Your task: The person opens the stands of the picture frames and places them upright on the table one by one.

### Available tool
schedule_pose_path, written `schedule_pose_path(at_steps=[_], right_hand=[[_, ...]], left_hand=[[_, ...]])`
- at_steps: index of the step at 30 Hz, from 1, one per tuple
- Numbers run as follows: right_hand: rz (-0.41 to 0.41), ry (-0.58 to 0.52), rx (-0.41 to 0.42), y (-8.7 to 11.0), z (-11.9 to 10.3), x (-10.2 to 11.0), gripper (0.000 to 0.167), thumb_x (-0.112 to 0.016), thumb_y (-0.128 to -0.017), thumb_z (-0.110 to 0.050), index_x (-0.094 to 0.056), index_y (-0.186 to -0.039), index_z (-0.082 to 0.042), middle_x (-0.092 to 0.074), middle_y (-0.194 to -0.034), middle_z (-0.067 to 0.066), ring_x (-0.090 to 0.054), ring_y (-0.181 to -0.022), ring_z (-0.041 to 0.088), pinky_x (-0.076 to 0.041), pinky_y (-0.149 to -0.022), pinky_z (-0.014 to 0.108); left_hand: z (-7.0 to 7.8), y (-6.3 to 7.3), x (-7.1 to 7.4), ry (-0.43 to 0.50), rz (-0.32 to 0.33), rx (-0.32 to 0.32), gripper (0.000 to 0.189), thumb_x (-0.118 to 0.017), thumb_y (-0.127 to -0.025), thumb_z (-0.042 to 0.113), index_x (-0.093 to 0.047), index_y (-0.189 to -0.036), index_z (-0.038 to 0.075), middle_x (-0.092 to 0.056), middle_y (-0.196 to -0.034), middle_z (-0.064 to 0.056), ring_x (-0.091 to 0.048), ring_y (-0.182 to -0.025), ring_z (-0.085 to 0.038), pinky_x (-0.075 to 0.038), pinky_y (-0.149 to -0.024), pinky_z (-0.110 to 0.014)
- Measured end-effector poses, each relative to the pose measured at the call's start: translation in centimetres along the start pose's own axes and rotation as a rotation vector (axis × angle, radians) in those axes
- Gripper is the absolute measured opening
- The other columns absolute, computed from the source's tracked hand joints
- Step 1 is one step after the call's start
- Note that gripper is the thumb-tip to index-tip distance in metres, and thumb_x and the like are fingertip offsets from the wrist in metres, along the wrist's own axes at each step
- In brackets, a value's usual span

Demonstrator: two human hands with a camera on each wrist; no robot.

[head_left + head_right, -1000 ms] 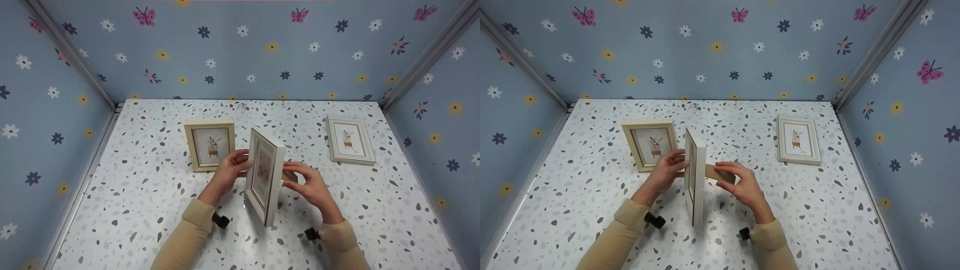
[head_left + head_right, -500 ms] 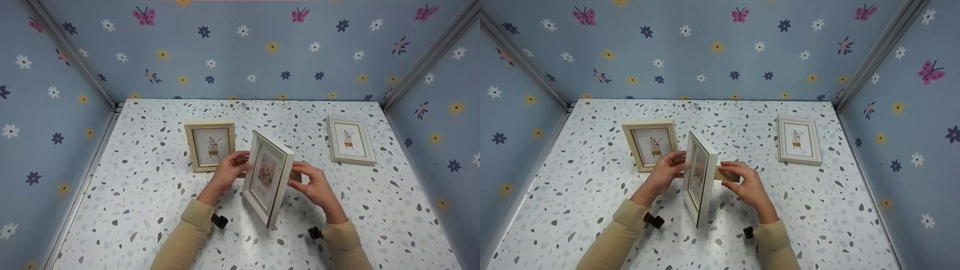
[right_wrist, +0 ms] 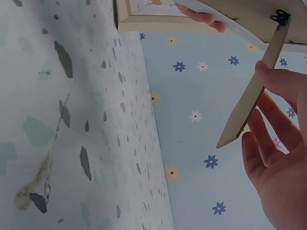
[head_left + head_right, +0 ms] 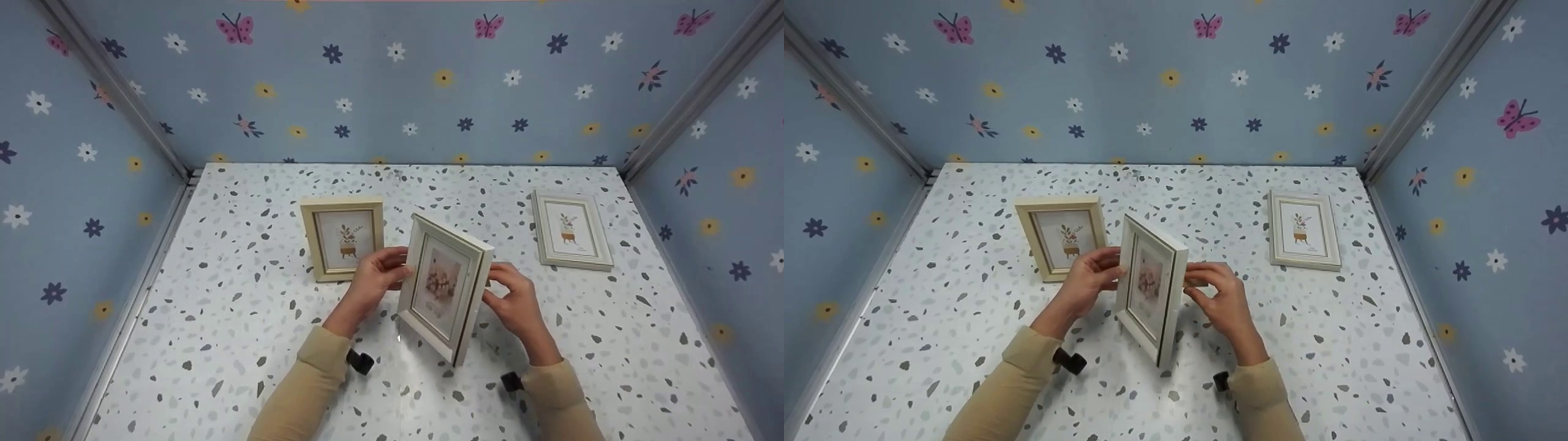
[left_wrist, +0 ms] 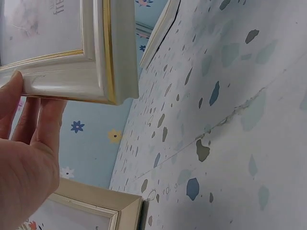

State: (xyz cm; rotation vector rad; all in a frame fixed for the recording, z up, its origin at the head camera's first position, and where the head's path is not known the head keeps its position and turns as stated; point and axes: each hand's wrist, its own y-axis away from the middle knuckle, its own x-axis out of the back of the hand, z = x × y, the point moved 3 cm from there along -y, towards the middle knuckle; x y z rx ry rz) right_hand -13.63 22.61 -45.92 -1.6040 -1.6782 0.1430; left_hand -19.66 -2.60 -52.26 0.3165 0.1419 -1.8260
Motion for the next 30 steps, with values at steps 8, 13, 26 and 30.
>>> schedule_pose_path(at_steps=[8, 13, 26, 30], right_hand=[[0.105, 0.077, -0.108, 0.6, 4.3, -0.6, 0.020, -0.081, -0.074, 0.011, -0.074, -0.089, -0.001, -0.069, -0.094, 0.009, -0.062, -0.086, 0.022, -0.049, -0.076, 0.024], [0.136, 0.117, -0.248, 0.9, 6.4, -0.8, 0.013, -0.079, -0.077, 0.003, -0.072, -0.085, -0.004, -0.064, -0.079, 0.002, -0.060, -0.072, 0.019, -0.051, -0.065, 0.033], [0.066, -0.060, -0.551, 1.2, 7.4, -1.5, 0.020, -0.069, -0.091, -0.003, -0.073, -0.110, -0.001, -0.072, -0.101, 0.014, -0.067, -0.091, 0.021, -0.054, -0.079, 0.024], [0.026, -0.275, -0.591, 1.4, 7.7, -1.6, 0.033, -0.051, -0.105, -0.015, -0.062, -0.130, 0.004, -0.065, -0.124, 0.017, -0.062, -0.109, 0.015, -0.050, -0.090, 0.025]], left_hand=[[-0.4, -0.2, -0.4, 0.003, 0.027, -0.039, 0.037, -0.072, -0.088, -0.003, -0.064, -0.124, -0.003, -0.071, -0.112, -0.014, -0.071, -0.090, -0.020, -0.060, -0.073, -0.035], [-0.5, -0.4, -0.7, -0.018, 0.058, -0.056, 0.036, -0.072, -0.088, -0.002, -0.064, -0.123, -0.002, -0.070, -0.114, -0.014, -0.070, -0.094, -0.020, -0.059, -0.075, -0.035], [-0.6, -0.8, -0.9, -0.044, 0.144, -0.077, 0.035, -0.073, -0.088, -0.001, -0.066, -0.122, 0.001, -0.070, -0.117, -0.013, -0.069, -0.101, -0.023, -0.059, -0.077, -0.036], [-0.8, -1.0, -1.0, -0.059, 0.194, -0.104, 0.034, -0.074, -0.087, -0.001, -0.067, -0.121, 0.002, -0.070, -0.116, -0.012, -0.069, -0.099, -0.023, -0.059, -0.073, -0.034]])
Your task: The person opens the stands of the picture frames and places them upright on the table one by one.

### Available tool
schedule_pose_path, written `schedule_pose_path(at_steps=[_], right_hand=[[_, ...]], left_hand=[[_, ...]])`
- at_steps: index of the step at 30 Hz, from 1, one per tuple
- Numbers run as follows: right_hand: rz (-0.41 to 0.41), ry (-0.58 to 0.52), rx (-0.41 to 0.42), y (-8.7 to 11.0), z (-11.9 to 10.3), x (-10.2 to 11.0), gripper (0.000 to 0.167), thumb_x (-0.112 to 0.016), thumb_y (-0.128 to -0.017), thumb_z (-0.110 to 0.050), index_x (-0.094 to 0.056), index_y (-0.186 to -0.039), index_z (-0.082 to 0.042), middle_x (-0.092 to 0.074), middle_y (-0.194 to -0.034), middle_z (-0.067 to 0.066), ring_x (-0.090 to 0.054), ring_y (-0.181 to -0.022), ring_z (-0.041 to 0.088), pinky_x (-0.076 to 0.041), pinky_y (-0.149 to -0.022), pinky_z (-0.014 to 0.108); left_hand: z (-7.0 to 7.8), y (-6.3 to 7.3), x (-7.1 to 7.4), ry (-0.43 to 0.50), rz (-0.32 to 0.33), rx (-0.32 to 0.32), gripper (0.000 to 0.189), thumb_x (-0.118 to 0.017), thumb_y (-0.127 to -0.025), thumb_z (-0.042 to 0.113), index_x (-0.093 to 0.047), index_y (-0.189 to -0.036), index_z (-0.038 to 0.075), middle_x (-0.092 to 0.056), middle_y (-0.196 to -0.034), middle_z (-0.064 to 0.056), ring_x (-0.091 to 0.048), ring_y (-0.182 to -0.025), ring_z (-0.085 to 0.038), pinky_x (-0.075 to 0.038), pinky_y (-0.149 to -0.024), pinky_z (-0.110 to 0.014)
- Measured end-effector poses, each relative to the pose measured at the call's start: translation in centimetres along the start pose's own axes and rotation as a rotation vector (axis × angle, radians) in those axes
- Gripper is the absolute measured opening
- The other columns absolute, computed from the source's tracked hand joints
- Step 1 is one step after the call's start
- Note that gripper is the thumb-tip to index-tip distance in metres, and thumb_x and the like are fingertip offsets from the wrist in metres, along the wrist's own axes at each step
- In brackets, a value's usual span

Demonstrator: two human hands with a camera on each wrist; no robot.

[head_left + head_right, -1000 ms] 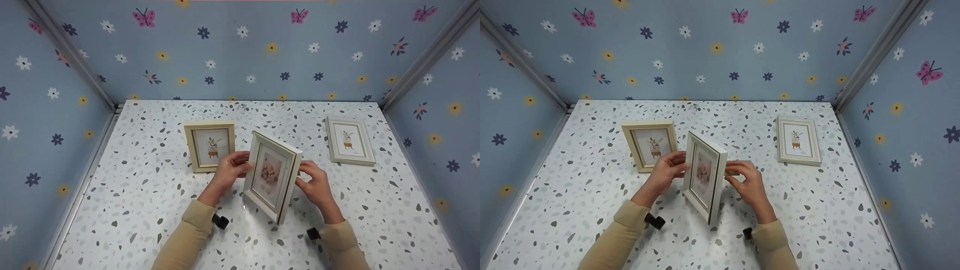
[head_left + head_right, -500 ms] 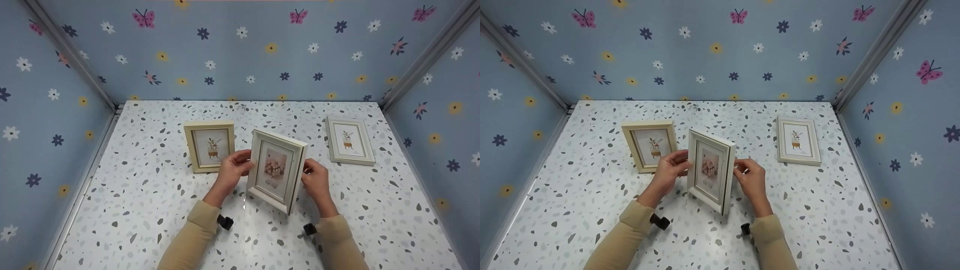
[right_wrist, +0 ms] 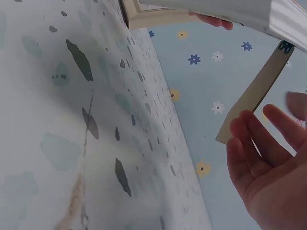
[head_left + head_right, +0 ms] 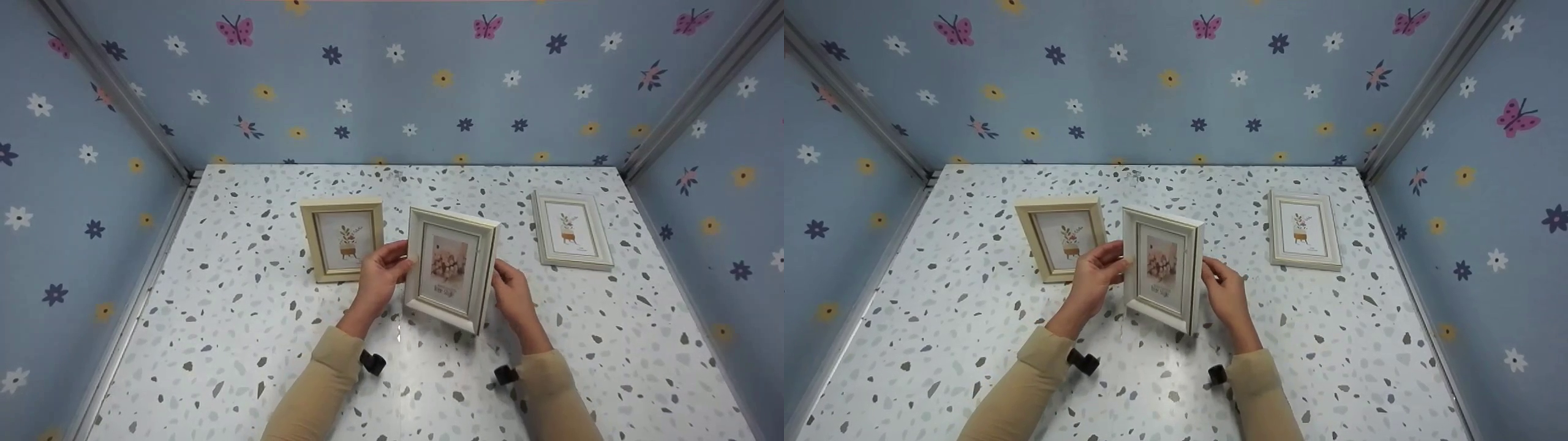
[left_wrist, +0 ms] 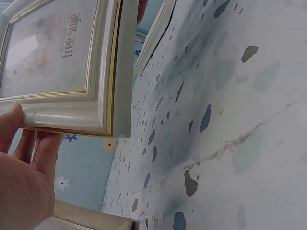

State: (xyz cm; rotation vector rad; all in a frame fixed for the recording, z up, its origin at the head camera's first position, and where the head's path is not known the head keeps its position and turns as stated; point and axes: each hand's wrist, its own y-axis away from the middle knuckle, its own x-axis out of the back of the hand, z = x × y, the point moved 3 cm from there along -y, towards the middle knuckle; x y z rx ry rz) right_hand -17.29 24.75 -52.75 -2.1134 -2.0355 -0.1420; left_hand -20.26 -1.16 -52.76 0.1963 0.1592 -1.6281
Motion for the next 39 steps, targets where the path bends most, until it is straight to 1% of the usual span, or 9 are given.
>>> schedule_pose_path(at_steps=[5, 7, 11, 15, 21, 24, 29, 35, 39], right_hand=[[-0.149, -0.233, 0.043, 0.2, 0.5, 0.0, 0.058, -0.036, -0.110, -0.035, -0.041, -0.145, 0.010, -0.054, -0.141, 0.013, -0.051, -0.126, 0.012, -0.042, -0.103, 0.029], [-0.191, -0.267, 0.057, 0.2, 0.6, 0.0, 0.064, -0.036, -0.108, -0.041, -0.036, -0.148, 0.010, -0.052, -0.143, 0.010, -0.049, -0.130, 0.012, -0.039, -0.107, 0.031], [-0.218, -0.304, 0.053, 0.2, 1.1, 0.0, 0.068, -0.041, -0.107, -0.044, -0.033, -0.150, 0.008, -0.047, -0.147, 0.015, -0.047, -0.132, 0.014, -0.032, -0.114, 0.040], [-0.206, -0.336, 0.031, -0.2, 1.5, 0.0, 0.062, -0.041, -0.108, -0.037, -0.031, -0.151, 0.008, -0.043, -0.150, 0.018, -0.045, -0.134, 0.014, -0.026, -0.117, 0.047], [-0.200, -0.393, 0.015, -0.9, 2.0, -0.2, 0.062, -0.037, -0.108, -0.038, -0.030, -0.152, 0.006, -0.049, -0.148, 0.009, -0.045, -0.135, 0.015, -0.030, -0.115, 0.043], [-0.195, -0.380, 0.010, -1.2, 2.2, -0.3, 0.064, -0.039, -0.108, -0.041, -0.033, -0.151, 0.006, -0.051, -0.146, 0.008, -0.047, -0.134, 0.016, -0.031, -0.115, 0.044], [-0.152, -0.371, -0.035, -1.4, 2.5, -0.3, 0.060, -0.041, -0.108, -0.038, -0.040, -0.147, 0.007, -0.051, -0.145, 0.012, -0.050, -0.132, 0.015, -0.031, -0.115, 0.045], [-0.082, -0.383, -0.096, -1.3, 2.9, -0.2, 0.055, -0.046, -0.107, -0.036, -0.050, -0.139, 0.008, -0.059, -0.135, 0.011, -0.055, -0.125, 0.015, -0.041, -0.108, 0.037], [-0.043, -0.390, -0.097, -1.4, 3.0, -0.2, 0.050, -0.049, -0.106, -0.034, -0.056, -0.134, 0.007, -0.062, -0.130, 0.009, -0.057, -0.122, 0.017, -0.045, -0.104, 0.035]], left_hand=[[-0.2, -0.1, -0.4, -0.029, 0.036, -0.042, 0.034, -0.076, -0.087, 0.002, -0.068, -0.120, 0.002, -0.070, -0.116, -0.011, -0.069, -0.097, -0.022, -0.058, -0.069, -0.029], [-0.2, -0.1, -0.5, -0.037, 0.047, -0.057, 0.033, -0.076, -0.087, 0.001, -0.069, -0.119, 0.001, -0.070, -0.116, -0.011, -0.069, -0.096, -0.021, -0.057, -0.070, -0.027], [-0.2, -0.2, -0.7, -0.052, 0.079, -0.077, 0.033, -0.075, -0.086, -0.002, -0.068, -0.118, -0.001, -0.071, -0.114, -0.013, -0.068, -0.094, -0.020, -0.056, -0.070, -0.024], [-0.5, -0.3, -0.9, -0.050, 0.105, -0.086, 0.034, -0.075, -0.085, -0.004, -0.067, -0.119, -0.004, -0.070, -0.114, -0.016, -0.067, -0.094, -0.021, -0.057, -0.075, -0.026], [-1.2, -0.5, -1.2, -0.030, 0.118, -0.090, 0.036, -0.075, -0.086, -0.004, -0.066, -0.120, -0.005, -0.069, -0.117, -0.017, -0.068, -0.099, -0.025, -0.058, -0.079, -0.030], [-1.3, -0.5, -1.2, -0.025, 0.141, -0.100, 0.034, -0.075, -0.086, -0.003, -0.067, -0.119, -0.004, -0.070, -0.116, -0.016, -0.068, -0.099, -0.025, -0.057, -0.079, -0.029], [-1.3, -0.6, -1.2, -0.030, 0.153, -0.143, 0.033, -0.075, -0.085, -0.003, -0.068, -0.118, -0.004, -0.070, -0.113, -0.015, -0.068, -0.098, -0.025, -0.057, -0.080, -0.030], [-1.5, -0.7, -1.2, -0.054, 0.164, -0.182, 0.033, -0.077, -0.083, -0.004, -0.070, -0.115, -0.003, -0.071, -0.111, -0.015, -0.067, -0.096, -0.026, -0.057, -0.081, -0.030], [-1.4, -0.5, -1.4, -0.060, 0.177, -0.189, 0.033, -0.077, -0.084, -0.003, -0.070, -0.116, -0.004, -0.071, -0.111, -0.017, -0.067, -0.099, -0.030, -0.057, -0.081, -0.030]])
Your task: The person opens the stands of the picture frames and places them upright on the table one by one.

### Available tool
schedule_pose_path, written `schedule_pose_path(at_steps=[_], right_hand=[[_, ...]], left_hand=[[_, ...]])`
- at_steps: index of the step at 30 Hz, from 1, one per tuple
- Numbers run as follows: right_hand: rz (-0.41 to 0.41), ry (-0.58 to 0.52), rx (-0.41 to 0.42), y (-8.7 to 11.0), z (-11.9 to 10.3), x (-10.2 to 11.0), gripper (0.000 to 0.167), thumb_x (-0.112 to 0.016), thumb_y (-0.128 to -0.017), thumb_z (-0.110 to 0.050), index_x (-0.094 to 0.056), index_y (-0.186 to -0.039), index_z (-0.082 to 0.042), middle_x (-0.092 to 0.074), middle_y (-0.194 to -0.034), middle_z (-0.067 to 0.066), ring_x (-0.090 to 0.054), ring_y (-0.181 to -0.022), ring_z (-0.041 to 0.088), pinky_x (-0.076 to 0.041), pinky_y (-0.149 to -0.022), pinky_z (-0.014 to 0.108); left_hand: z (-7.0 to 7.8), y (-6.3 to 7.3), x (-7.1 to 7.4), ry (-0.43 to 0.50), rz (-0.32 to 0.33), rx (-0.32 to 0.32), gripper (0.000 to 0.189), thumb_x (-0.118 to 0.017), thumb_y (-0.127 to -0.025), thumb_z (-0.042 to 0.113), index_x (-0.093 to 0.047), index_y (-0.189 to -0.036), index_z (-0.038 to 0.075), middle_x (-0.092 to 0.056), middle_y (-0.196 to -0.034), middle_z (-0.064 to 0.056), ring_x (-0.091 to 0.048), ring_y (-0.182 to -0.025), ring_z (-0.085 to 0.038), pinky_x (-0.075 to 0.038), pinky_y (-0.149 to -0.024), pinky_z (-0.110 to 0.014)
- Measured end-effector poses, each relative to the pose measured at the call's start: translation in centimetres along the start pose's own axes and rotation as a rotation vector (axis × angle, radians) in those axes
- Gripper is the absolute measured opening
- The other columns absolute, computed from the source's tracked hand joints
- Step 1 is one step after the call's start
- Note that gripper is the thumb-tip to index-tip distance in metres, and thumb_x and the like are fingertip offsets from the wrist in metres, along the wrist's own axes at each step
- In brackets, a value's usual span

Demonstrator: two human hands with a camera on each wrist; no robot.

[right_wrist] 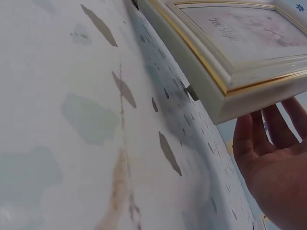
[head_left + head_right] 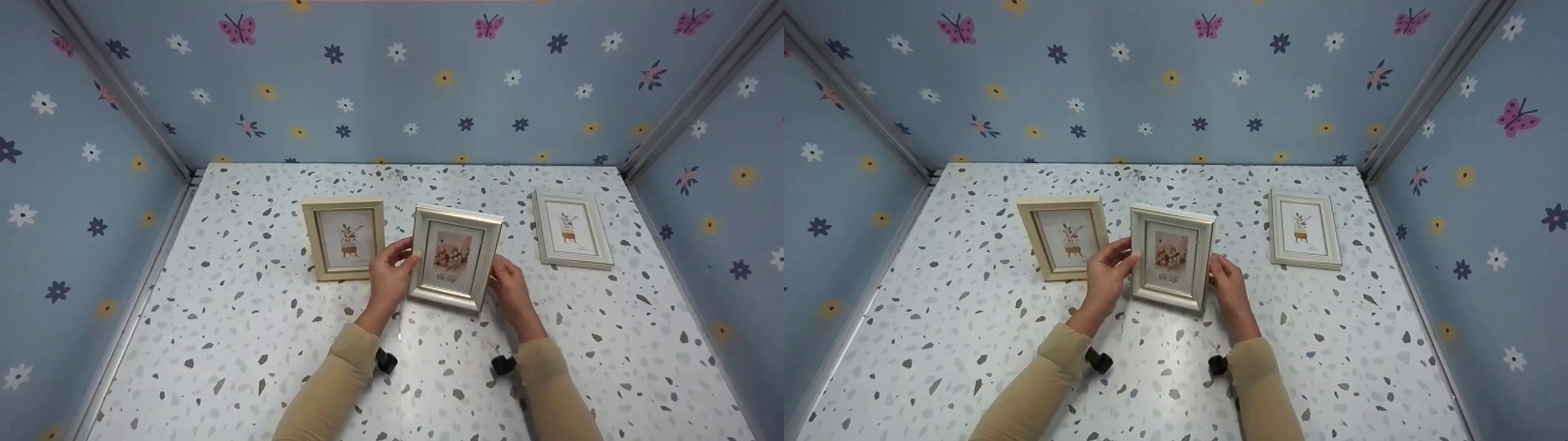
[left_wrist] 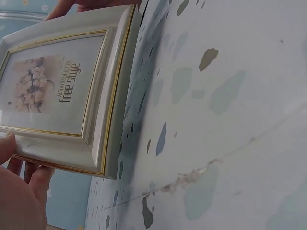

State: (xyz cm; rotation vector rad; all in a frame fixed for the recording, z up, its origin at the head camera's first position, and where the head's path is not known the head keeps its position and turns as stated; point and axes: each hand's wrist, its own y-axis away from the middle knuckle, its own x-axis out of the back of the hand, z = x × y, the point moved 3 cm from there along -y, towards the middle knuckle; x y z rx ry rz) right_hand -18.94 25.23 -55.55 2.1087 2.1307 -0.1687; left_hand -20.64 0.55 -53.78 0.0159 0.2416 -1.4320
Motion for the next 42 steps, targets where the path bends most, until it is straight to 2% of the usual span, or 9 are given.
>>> schedule_pose_path(at_steps=[6, 9, 15, 21, 26, 29, 34, 42], right_hand=[[0.032, -0.029, -0.006, -0.5, -0.5, -0.1, 0.035, -0.049, -0.106, -0.025, -0.067, -0.125, -0.001, -0.066, -0.122, 0.005, -0.060, -0.116, 0.018, -0.049, -0.098, 0.034], [0.030, -0.028, -0.013, -0.8, -0.9, 0.0, 0.040, -0.049, -0.106, -0.029, -0.064, -0.129, 0.000, -0.066, -0.122, 0.004, -0.060, -0.116, 0.018, -0.049, -0.097, 0.033], [0.016, -0.031, -0.050, -1.3, -1.0, 0.2, 0.055, -0.047, -0.106, -0.038, -0.050, -0.142, 0.003, -0.061, -0.133, 0.009, -0.058, -0.121, 0.019, -0.048, -0.100, 0.033], [0.043, -0.030, -0.098, -1.9, -0.7, 0.2, 0.052, -0.041, -0.108, -0.035, -0.048, -0.144, 0.001, -0.056, -0.139, 0.013, -0.055, -0.125, 0.019, -0.046, -0.103, 0.033], [0.082, -0.010, -0.127, -1.9, -0.5, 0.1, 0.048, -0.042, -0.108, -0.032, -0.050, -0.143, -0.001, -0.055, -0.140, 0.015, -0.056, -0.123, 0.019, -0.046, -0.102, 0.033], [0.102, 0.002, -0.119, -1.7, -0.4, 0.1, 0.046, -0.043, -0.108, -0.030, -0.055, -0.139, 0.001, -0.060, -0.133, 0.014, -0.059, -0.118, 0.018, -0.049, -0.097, 0.033], [0.099, 0.023, -0.056, -1.4, -0.3, 0.3, 0.044, -0.045, -0.108, -0.029, -0.058, -0.132, 0.005, -0.066, -0.119, 0.011, -0.063, -0.109, 0.019, -0.053, -0.090, 0.034], [0.106, 0.120, -0.028, -0.9, -0.4, 1.0, 0.045, -0.058, -0.103, -0.028, -0.057, -0.135, 0.003, -0.064, -0.127, 0.016, -0.063, -0.109, 0.021, -0.053, -0.093, 0.035]], left_hand=[[-0.5, -0.3, -0.2, -0.014, 0.033, 0.009, 0.032, -0.079, -0.084, 0.002, -0.071, -0.115, 0.001, -0.072, -0.111, -0.012, -0.067, -0.101, -0.026, -0.057, -0.082, -0.031], [-0.4, -0.5, -0.4, -0.009, 0.040, 0.012, 0.033, -0.079, -0.083, 0.002, -0.072, -0.115, 0.003, -0.072, -0.110, -0.010, -0.067, -0.101, -0.024, -0.057, -0.083, -0.032], [-0.2, -1.1, -0.9, -0.001, 0.042, -0.001, 0.033, -0.080, -0.083, 0.004, -0.072, -0.115, 0.004, -0.072, -0.109, -0.009, -0.067, -0.102, -0.023, -0.056, -0.086, -0.032], [-0.4, -1.3, -1.1, -0.018, 0.050, 0.000, 0.033, -0.080, -0.083, 0.006, -0.072, -0.115, 0.006, -0.072, -0.112, -0.008, -0.066, -0.103, -0.022, -0.055, -0.089, -0.032], [-0.9, -1.2, -1.1, -0.009, 0.053, -0.001, 0.034, -0.080, -0.083, 0.004, -0.072, -0.116, 0.003, -0.071, -0.114, -0.011, -0.066, -0.103, -0.027, -0.055, -0.088, -0.033], [-1.0, -1.1, -1.0, -0.005, 0.043, -0.005, 0.035, -0.080, -0.083, 0.002, -0.071, -0.117, 0.002, -0.071, -0.114, -0.011, -0.066, -0.102, -0.028, -0.056, -0.086, -0.034], [-0.9, -0.9, -0.8, -0.017, 0.033, -0.013, 0.034, -0.079, -0.084, 0.002, -0.071, -0.118, 0.002, -0.070, -0.115, -0.010, -0.066, -0.101, -0.027, -0.055, -0.087, -0.035], [-1.0, -0.8, -0.7, -0.019, 0.051, 0.030, 0.038, -0.079, -0.083, -0.001, -0.070, -0.119, 0.001, -0.069, -0.118, -0.014, -0.064, -0.105, -0.033, -0.055, -0.088, -0.035]])
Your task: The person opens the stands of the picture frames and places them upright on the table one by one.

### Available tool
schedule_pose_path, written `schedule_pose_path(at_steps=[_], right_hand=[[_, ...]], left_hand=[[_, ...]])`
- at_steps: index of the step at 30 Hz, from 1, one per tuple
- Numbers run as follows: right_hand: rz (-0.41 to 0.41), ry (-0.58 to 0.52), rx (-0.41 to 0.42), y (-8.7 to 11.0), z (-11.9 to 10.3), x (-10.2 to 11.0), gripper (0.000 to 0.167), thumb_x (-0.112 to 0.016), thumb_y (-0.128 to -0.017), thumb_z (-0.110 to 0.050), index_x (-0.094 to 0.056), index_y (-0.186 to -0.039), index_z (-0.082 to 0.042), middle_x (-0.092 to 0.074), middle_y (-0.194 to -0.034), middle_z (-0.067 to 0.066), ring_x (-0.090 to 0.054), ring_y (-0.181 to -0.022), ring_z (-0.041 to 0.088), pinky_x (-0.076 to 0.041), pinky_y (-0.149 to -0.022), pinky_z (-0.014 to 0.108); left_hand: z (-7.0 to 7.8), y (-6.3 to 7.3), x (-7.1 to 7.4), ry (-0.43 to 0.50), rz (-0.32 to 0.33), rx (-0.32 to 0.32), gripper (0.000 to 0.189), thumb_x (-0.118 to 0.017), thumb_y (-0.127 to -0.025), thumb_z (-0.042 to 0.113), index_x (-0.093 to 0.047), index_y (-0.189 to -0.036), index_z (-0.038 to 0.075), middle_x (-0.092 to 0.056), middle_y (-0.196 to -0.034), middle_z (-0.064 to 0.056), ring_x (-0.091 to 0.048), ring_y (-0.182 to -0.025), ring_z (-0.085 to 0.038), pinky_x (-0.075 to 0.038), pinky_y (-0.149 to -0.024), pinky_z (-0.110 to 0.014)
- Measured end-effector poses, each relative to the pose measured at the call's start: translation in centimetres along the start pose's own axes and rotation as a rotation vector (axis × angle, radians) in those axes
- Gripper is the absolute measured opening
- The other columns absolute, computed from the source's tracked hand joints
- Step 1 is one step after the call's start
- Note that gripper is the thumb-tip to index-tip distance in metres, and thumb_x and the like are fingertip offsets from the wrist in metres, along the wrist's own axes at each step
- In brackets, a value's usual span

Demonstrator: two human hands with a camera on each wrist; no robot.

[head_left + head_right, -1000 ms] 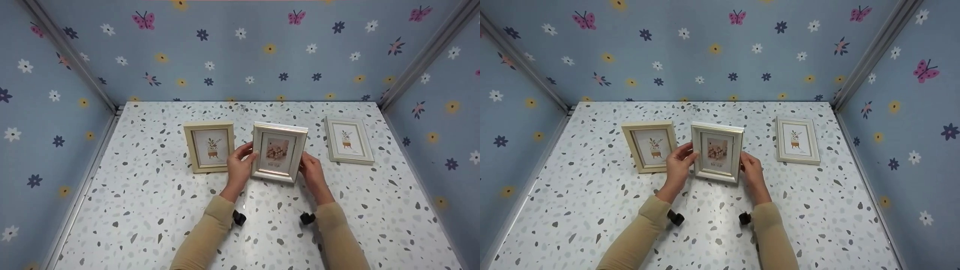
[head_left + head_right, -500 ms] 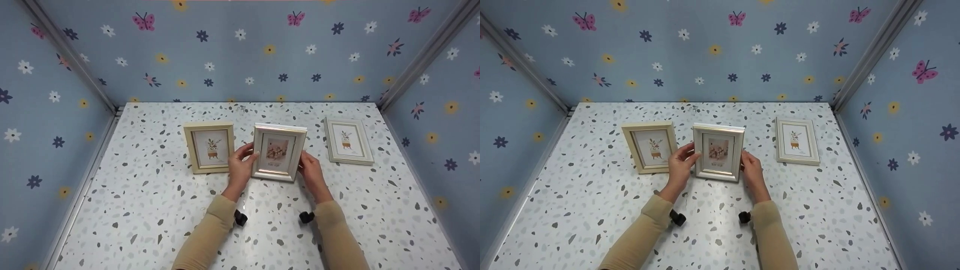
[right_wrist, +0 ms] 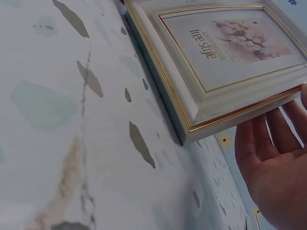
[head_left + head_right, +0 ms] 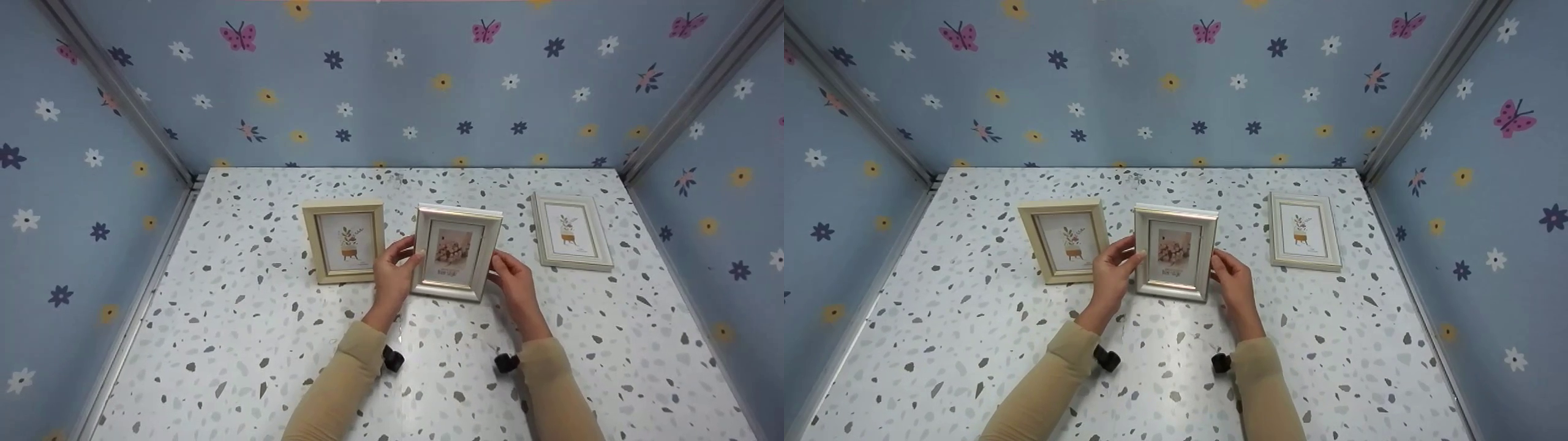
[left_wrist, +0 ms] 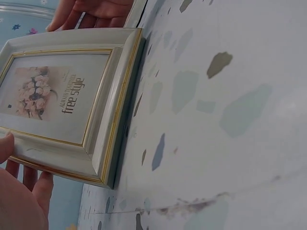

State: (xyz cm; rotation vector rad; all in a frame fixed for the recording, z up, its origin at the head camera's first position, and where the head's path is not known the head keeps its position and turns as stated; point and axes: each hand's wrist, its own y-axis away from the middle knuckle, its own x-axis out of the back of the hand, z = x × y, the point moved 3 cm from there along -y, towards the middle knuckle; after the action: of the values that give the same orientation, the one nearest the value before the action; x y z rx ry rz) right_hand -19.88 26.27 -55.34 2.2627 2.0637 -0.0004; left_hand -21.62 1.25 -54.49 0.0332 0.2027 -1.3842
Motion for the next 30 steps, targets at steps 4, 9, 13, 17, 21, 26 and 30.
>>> schedule_pose_path(at_steps=[4, 9, 13, 17, 21, 26, 30], right_hand=[[0.014, 0.024, 0.004, 0.0, -0.1, 0.3, 0.043, -0.062, -0.100, -0.025, -0.059, -0.133, 0.003, -0.062, -0.129, 0.017, -0.064, -0.109, 0.021, -0.054, -0.092, 0.035], [0.026, 0.006, 0.014, 0.1, -0.1, 0.4, 0.043, -0.066, -0.098, -0.023, -0.060, -0.130, 0.005, -0.063, -0.126, 0.018, -0.065, -0.107, 0.023, -0.055, -0.090, 0.037], [0.015, 0.029, 0.004, 0.1, 0.0, 0.4, 0.045, -0.067, -0.097, -0.025, -0.059, -0.132, 0.004, -0.062, -0.127, 0.018, -0.064, -0.108, 0.022, -0.054, -0.091, 0.037], [0.011, 0.045, -0.002, 0.2, 0.0, 0.4, 0.043, -0.066, -0.098, -0.021, -0.059, -0.133, 0.004, -0.062, -0.128, 0.019, -0.064, -0.107, 0.020, -0.053, -0.094, 0.041], [0.014, 0.058, -0.004, 0.3, -0.6, 0.3, 0.039, -0.064, -0.099, -0.016, -0.060, -0.132, 0.005, -0.064, -0.125, 0.017, -0.066, -0.103, 0.017, -0.052, -0.095, 0.043], [0.021, 0.090, 0.001, 0.3, -0.5, 0.3, 0.039, -0.065, -0.099, -0.016, -0.060, -0.131, 0.005, -0.064, -0.124, 0.017, -0.065, -0.103, 0.016, -0.054, -0.091, 0.036], [0.027, 0.109, 0.014, 0.2, 0.0, 0.4, 0.039, -0.066, -0.098, -0.017, -0.060, -0.131, 0.002, -0.063, -0.127, 0.017, -0.064, -0.106, 0.018, -0.055, -0.088, 0.032]], left_hand=[[1.2, 0.3, -0.1, -0.004, -0.013, 0.013, 0.037, -0.076, -0.083, -0.005, -0.068, -0.119, -0.002, -0.069, -0.118, -0.016, -0.064, -0.106, -0.035, -0.055, -0.087, -0.033], [3.5, 1.1, -0.1, -0.026, -0.031, -0.011, 0.036, -0.075, -0.084, -0.005, -0.067, -0.119, -0.005, -0.069, -0.117, -0.017, -0.064, -0.105, -0.034, -0.055, -0.089, -0.036], [3.8, 1.3, 0.0, -0.055, -0.032, -0.028, 0.036, -0.075, -0.084, -0.005, -0.066, -0.119, -0.005, -0.069, -0.116, -0.018, -0.065, -0.104, -0.033, -0.054, -0.091, -0.043], [4.0, 1.4, 0.2, -0.063, -0.069, -0.042, 0.038, -0.074, -0.086, -0.004, -0.064, -0.123, -0.007, -0.066, -0.119, -0.021, -0.062, -0.109, -0.036, -0.050, -0.096, -0.050], [4.3, 1.7, 0.4, -0.072, -0.122, -0.058, 0.042, -0.073, -0.088, -0.001, -0.060, -0.127, -0.007, -0.062, -0.123, -0.024, -0.057, -0.115, -0.042, -0.043, -0.101, -0.059], [4.6, 2.0, 0.6, -0.079, -0.147, -0.075, 0.045, -0.073, -0.087, -0.004, -0.058, -0.129, -0.008, -0.060, -0.126, -0.026, -0.055, -0.118, -0.044, -0.041, -0.103, -0.060], [5.0, 2.2, 0.8, -0.071, -0.155, -0.082, 0.046, -0.072, -0.087, -0.006, -0.057, -0.130, -0.009, -0.058, -0.129, -0.028, -0.052, -0.122, -0.046, -0.040, -0.104, -0.060]])
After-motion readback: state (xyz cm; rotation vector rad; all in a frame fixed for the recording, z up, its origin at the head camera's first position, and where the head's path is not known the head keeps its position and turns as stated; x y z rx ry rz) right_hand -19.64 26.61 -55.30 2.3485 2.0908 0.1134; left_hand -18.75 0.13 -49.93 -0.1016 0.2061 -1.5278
